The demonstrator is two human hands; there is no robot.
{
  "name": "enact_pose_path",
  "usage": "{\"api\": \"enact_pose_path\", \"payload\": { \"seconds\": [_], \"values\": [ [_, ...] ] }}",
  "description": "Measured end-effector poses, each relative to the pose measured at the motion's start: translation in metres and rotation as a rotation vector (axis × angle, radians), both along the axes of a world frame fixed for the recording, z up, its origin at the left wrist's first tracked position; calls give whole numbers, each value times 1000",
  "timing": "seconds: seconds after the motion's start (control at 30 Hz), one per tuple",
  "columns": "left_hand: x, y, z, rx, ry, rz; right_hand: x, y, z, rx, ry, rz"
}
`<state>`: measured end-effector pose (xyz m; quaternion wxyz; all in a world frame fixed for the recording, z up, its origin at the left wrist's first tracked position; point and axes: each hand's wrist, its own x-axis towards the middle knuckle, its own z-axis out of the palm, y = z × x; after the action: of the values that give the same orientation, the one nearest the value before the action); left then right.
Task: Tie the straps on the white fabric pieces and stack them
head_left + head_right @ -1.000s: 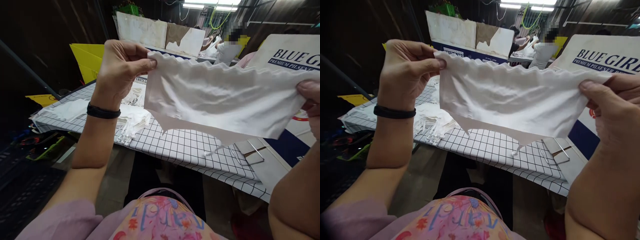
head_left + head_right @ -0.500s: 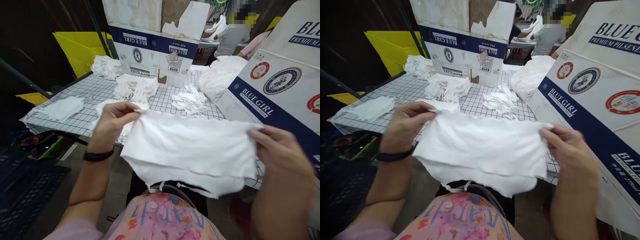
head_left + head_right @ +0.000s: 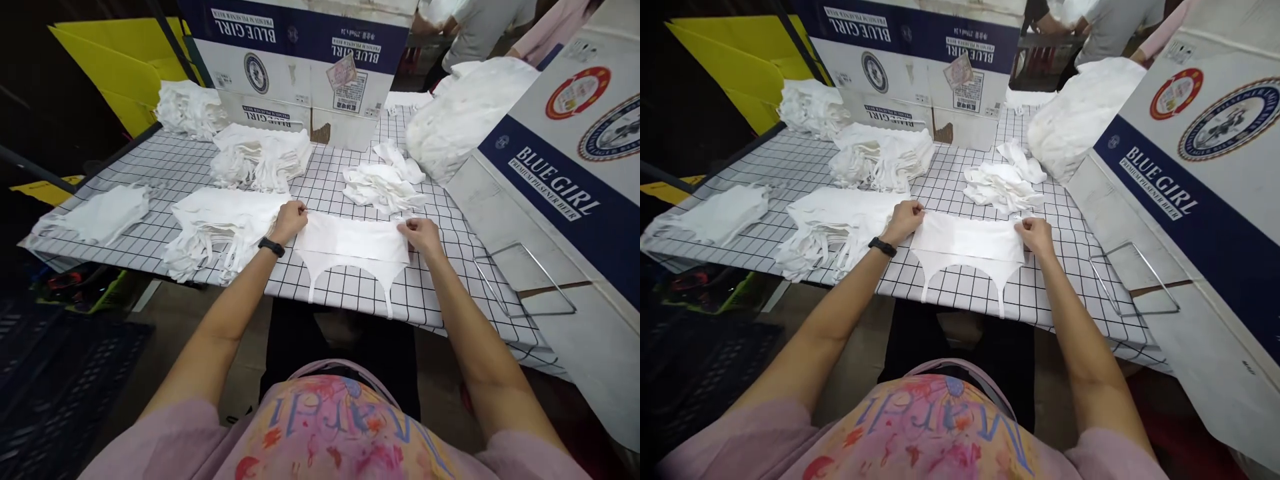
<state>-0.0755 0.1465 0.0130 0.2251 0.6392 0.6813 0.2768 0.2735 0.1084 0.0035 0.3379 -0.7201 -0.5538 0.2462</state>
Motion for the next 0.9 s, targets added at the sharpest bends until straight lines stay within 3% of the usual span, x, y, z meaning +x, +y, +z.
{"api": "enact_pose_path", "payload": {
  "seconds": [0.1, 0.2, 0.4, 0.53, 0.6, 0.73, 0.9],
  "values": [
    [10, 1, -5, 23, 142, -10, -6, 6, -6, 5, -53, -45],
    [29, -13, -9, 152, 333, -105, -7, -10, -12, 52, -61, -59],
    [101, -52, -15, 268, 288, -776, -10, -68, -22, 124, -35, -111],
    [147, -62, -23, 204, 286, -1026, -28, -122, -14, 173, -48, -121],
    [158, -64, -28, 164, 287, -1080, -39, -157, -7, 132, -11, -126],
    [164, -67, -40, 171, 293, -1085, -50, -220, -4, -156, 149, -73],
    [164, -68, -49, 212, 302, -1051, -50, -245, -35, -276, 258, -95]
  ]
}}
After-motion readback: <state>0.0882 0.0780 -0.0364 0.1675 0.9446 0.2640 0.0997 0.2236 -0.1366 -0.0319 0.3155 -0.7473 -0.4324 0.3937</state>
